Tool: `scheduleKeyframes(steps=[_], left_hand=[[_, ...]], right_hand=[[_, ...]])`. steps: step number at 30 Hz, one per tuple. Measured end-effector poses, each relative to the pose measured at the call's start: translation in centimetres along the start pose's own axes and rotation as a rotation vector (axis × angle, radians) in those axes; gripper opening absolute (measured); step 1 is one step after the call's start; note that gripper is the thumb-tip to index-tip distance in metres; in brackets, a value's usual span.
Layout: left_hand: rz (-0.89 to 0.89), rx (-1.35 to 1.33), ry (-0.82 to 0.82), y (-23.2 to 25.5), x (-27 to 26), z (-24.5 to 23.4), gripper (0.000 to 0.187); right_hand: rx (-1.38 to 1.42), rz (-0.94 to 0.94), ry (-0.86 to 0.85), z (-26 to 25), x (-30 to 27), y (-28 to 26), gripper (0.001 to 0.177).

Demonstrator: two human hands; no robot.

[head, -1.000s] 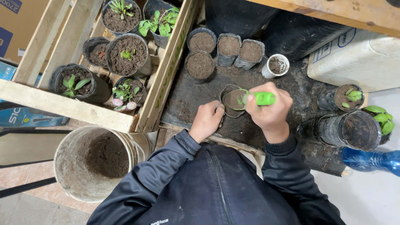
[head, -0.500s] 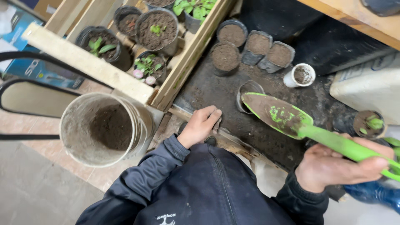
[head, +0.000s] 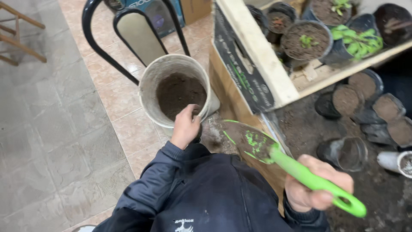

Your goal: The person fills small plastic pots with soil using a green scoop, taking the soil from a bucket.

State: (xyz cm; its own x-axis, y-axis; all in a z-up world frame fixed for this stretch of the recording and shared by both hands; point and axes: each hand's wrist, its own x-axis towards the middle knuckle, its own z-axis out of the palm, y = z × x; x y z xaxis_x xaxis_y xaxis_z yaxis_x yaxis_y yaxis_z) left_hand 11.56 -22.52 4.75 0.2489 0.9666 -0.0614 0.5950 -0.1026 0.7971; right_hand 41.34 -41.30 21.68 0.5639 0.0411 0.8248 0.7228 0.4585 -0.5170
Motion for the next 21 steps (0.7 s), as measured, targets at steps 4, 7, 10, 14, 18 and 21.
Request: scheduleKeyframes(steps=[4,7,10,14,18,21], left_hand=[[-0.001,0.177,0.157,-11.0,3.8,-5.2,0.03],[-0.041,0.074,0.103,-17.9,6.2,-7.1,0.033],[-0.008,0.137,0.033,-22.2,6.9,-7.5,0.036],[0.061,0.277,0.069,-27.2,6.1,-4.9,0.031],[0.206,0.336,0.276,-28.5,4.9,-2.9,0.027],[0.231,0.321,0.326,-28.8,4.9,-3.0,0.025]], right_hand=[[0.419,0.55,-0.326,5.2,-7.4,6.4,0.056],[0.021,0.474,-1.015,18.9,-7.9,3.8,0.014],[-0.222,0.632,-1.439,26.0,-16.7,8.4,0.031],[-0.483,0.671,-1.813,31.3,-28.4,14.3,0.038],[-0.674,0.644,-2.11,34.0,-36.1,15.6,0.04],[-0.796,0.593,-2.291,32.7,-43.8,19.1,0.042]])
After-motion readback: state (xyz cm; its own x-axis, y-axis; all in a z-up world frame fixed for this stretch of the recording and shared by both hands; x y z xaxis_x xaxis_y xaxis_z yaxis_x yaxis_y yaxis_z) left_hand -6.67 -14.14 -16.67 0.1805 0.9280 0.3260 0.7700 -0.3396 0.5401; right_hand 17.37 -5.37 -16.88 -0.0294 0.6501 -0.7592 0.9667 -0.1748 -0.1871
